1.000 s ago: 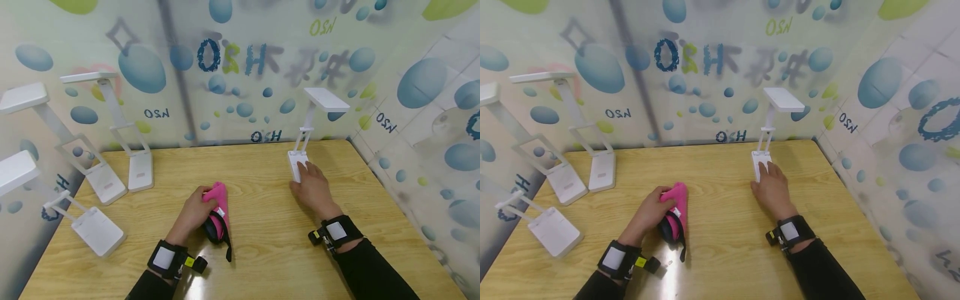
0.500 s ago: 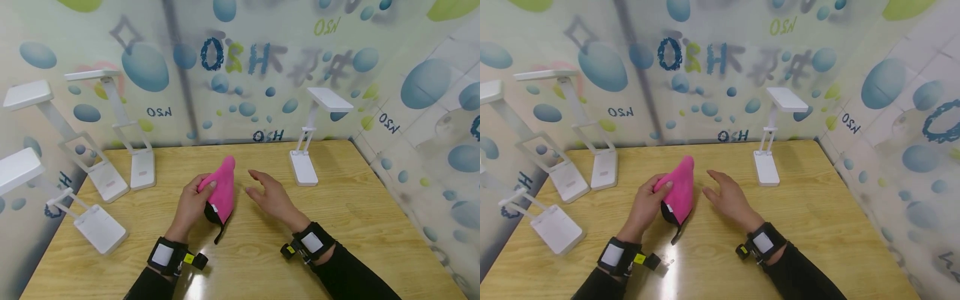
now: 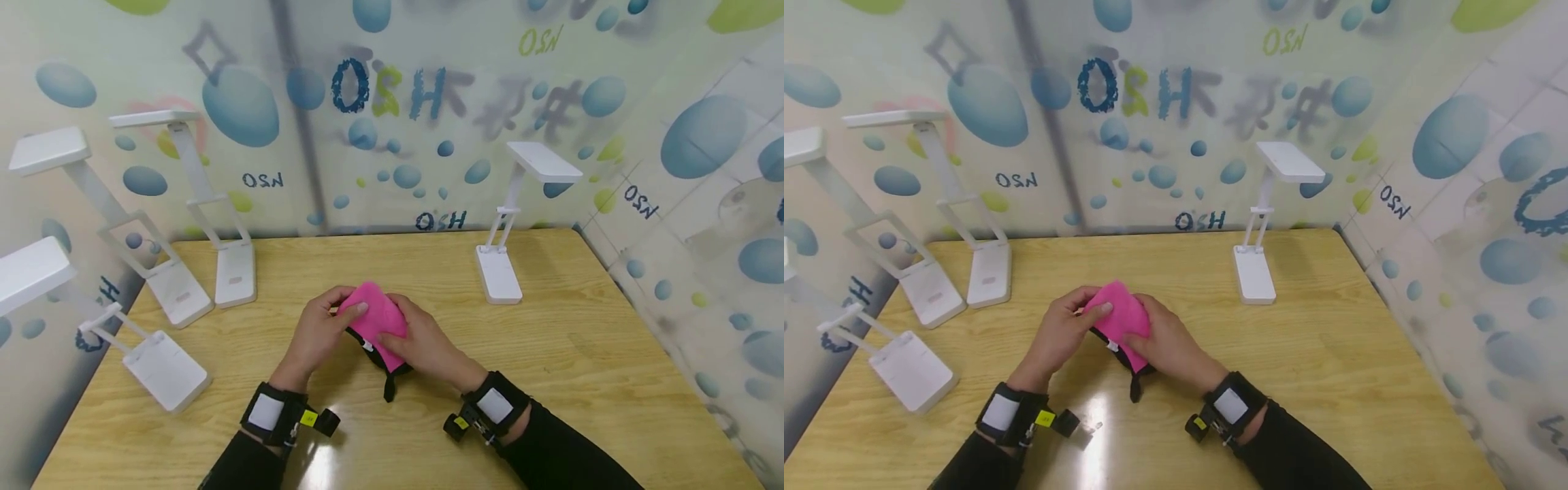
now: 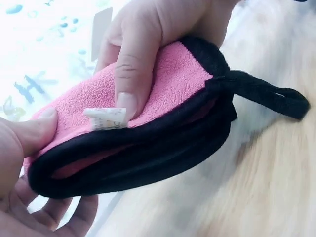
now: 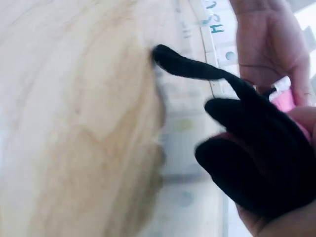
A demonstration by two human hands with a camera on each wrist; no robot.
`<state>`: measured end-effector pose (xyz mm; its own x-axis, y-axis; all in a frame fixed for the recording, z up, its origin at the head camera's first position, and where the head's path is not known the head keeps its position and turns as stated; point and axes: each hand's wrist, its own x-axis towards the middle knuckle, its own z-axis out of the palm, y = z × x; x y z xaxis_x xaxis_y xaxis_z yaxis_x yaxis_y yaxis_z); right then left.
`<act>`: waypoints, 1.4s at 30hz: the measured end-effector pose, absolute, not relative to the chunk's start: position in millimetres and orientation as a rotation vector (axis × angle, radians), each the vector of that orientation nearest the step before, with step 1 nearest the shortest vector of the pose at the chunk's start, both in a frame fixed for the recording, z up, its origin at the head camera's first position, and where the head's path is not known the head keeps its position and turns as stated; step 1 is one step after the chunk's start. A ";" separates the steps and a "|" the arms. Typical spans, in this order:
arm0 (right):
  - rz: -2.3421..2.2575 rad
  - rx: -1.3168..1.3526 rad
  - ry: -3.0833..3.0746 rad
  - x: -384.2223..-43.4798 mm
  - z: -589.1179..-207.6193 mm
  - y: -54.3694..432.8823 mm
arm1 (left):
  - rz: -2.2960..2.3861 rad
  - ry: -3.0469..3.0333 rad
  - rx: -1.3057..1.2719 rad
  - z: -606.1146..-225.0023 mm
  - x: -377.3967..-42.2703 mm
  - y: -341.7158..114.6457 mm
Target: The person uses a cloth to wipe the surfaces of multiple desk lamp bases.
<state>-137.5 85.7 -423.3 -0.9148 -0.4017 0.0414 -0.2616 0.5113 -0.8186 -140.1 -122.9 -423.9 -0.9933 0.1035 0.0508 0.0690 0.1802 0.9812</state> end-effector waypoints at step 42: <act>-0.586 -0.611 3.065 -144.5 -426.4 126.8 | 0.987 3.234 -0.241 -424.8 -193.5 -233.1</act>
